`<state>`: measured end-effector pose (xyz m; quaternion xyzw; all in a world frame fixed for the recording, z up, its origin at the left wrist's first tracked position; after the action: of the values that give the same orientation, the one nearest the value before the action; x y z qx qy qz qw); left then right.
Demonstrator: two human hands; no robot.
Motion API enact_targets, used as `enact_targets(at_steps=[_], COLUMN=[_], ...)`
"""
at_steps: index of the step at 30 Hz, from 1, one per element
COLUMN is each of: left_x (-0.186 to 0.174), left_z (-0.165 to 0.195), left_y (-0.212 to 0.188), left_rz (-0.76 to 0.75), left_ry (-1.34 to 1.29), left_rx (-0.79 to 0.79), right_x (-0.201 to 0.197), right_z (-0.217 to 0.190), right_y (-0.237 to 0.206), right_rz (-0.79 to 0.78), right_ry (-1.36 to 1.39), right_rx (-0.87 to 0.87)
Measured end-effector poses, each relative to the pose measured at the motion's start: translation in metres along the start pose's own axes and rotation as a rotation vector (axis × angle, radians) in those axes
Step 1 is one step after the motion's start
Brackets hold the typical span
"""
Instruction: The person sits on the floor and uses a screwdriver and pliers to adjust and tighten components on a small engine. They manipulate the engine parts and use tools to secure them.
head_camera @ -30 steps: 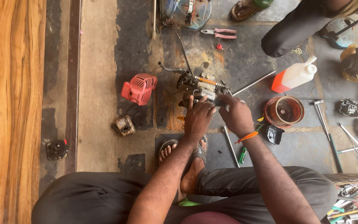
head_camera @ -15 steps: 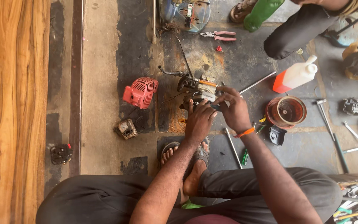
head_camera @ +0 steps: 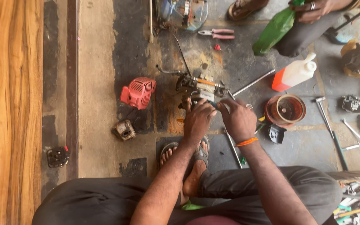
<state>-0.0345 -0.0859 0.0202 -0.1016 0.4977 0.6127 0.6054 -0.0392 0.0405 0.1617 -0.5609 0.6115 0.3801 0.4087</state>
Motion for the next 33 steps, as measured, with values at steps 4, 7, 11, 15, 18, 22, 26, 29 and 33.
enact_targets(at_steps=[4, 7, 11, 15, 18, 22, 26, 29, 33], left_x=[0.0, 0.0, -0.004, -0.003, -0.001, -0.002, -0.003, -0.003, 0.002], left_z=[0.001, 0.002, 0.002, 0.001, 0.001, 0.002, 0.004, 0.002, 0.001], left_y=[-0.001, -0.002, -0.001, 0.0, 0.001, 0.001, -0.001, 0.0, 0.001], left_rz=[0.017, -0.03, 0.004, -0.025, -0.054, -0.033, -0.032, -0.013, -0.026], left_ry=[-0.047, -0.03, -0.036, -0.064, -0.069, -0.044, -0.037, -0.043, -0.008], left_rx=[0.008, -0.007, -0.002, -0.011, -0.044, -0.029, -0.022, -0.019, -0.009], right_x=[0.005, 0.007, 0.012, 0.008, 0.013, 0.012, -0.001, -0.007, 0.007], right_z=[0.006, 0.007, 0.009, 0.008, 0.024, 0.022, 0.0, -0.004, 0.009], right_y=[-0.001, 0.001, 0.007, 0.008, 0.012, 0.011, 0.012, 0.012, 0.005], right_rz=[-0.178, -0.216, -0.237, 0.034, -0.131, -0.2, 0.046, 0.127, -0.279], right_ry=[0.113, 0.17, 0.246, 0.275, 0.53, 0.373, 0.249, 0.192, -0.064], right_rx=[-0.044, -0.213, -0.287, -0.486, 0.055, 0.009, -0.372, -0.156, 0.35])
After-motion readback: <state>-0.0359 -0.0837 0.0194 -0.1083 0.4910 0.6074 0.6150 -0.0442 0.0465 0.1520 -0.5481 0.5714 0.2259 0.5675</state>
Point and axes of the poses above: each hand's wrist, its own y-axis towards the middle knuckle, its own x-axis out of the palm, z = x × y, the point moved 3 cm from there along y, towards the middle knuckle, and after that the axes turned 10 degrees about x, right-handed, at the moved point
